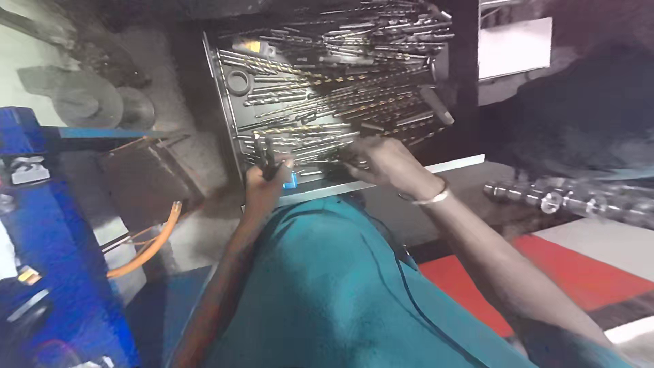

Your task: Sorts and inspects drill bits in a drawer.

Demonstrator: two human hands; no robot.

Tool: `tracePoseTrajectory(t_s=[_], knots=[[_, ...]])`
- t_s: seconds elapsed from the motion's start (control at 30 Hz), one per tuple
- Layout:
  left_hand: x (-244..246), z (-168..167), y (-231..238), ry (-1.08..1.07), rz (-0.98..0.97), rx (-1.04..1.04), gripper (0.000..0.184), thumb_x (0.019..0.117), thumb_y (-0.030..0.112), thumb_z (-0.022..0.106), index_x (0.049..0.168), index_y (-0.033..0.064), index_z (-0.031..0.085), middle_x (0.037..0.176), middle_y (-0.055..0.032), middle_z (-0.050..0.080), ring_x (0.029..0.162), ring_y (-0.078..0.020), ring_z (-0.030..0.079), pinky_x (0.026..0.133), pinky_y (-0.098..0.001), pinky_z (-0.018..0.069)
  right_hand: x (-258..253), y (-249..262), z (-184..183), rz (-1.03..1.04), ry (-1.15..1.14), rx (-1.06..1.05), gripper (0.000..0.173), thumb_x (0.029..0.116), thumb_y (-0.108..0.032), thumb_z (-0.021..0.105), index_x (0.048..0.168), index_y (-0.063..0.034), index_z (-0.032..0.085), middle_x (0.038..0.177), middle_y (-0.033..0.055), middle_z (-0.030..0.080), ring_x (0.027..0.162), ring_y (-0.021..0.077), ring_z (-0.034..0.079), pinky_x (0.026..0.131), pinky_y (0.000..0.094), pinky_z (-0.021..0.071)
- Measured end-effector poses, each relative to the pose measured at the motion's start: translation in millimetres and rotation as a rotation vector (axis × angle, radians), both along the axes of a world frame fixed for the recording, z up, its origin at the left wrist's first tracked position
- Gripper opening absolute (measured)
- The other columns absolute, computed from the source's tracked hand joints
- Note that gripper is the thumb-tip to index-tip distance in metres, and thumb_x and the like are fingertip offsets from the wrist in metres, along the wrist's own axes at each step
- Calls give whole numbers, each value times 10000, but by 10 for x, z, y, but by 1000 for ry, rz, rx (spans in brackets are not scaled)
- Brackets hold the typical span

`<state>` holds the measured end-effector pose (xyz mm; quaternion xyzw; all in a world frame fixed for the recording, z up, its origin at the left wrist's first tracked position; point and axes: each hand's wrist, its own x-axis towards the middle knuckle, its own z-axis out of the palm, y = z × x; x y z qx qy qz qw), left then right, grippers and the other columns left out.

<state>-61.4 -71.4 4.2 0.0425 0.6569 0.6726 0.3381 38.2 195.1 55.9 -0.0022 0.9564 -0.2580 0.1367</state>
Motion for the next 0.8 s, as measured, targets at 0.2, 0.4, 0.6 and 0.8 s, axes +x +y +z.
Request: tracePoseTrajectory(t_s=[0.2, 0.4, 0.6, 0.8], knots=[[-75, 455, -9, -16, -55, 104, 111, 973, 137, 664, 1032, 119, 757, 811, 40, 732, 568, 18, 550, 521, -154, 450, 57, -198, 623, -22, 266, -36, 192, 967, -260, 633, 933, -98, 731, 874, 38, 714, 862, 194, 695, 756, 366, 573], [-70, 736, -16, 20, -70, 330, 150, 939, 222, 739, 1072, 153, 751, 967, -22, 767, 815, -117, 733, 748, -284, 627, 88, -256, 997, -13, 382, -16, 145, 974, -182, 632, 941, -86, 736, 927, 67, 721, 884, 200, 692, 751, 344, 567], [-83, 821, -48, 44, -73, 432, 155, 948, 155, 726, 1098, 123, 745, 1006, -43, 771, 859, -157, 755, 790, -338, 648, 121, -257, 1125, -63, 418, -140, 140, 993, -183, 653, 984, -84, 751, 989, 72, 736, 953, 150, 703, 820, 290, 578], [-78, 901, -45, 41, -99, 548, 184, 976, 81, 675, 1151, 87, 731, 1063, -50, 770, 947, -158, 752, 873, -345, 637, 137, -252, 1167, -96, 404, -201, 130, 1000, -199, 665, 1028, -100, 743, 1043, 64, 738, 1010, 126, 694, 856, 269, 568]])
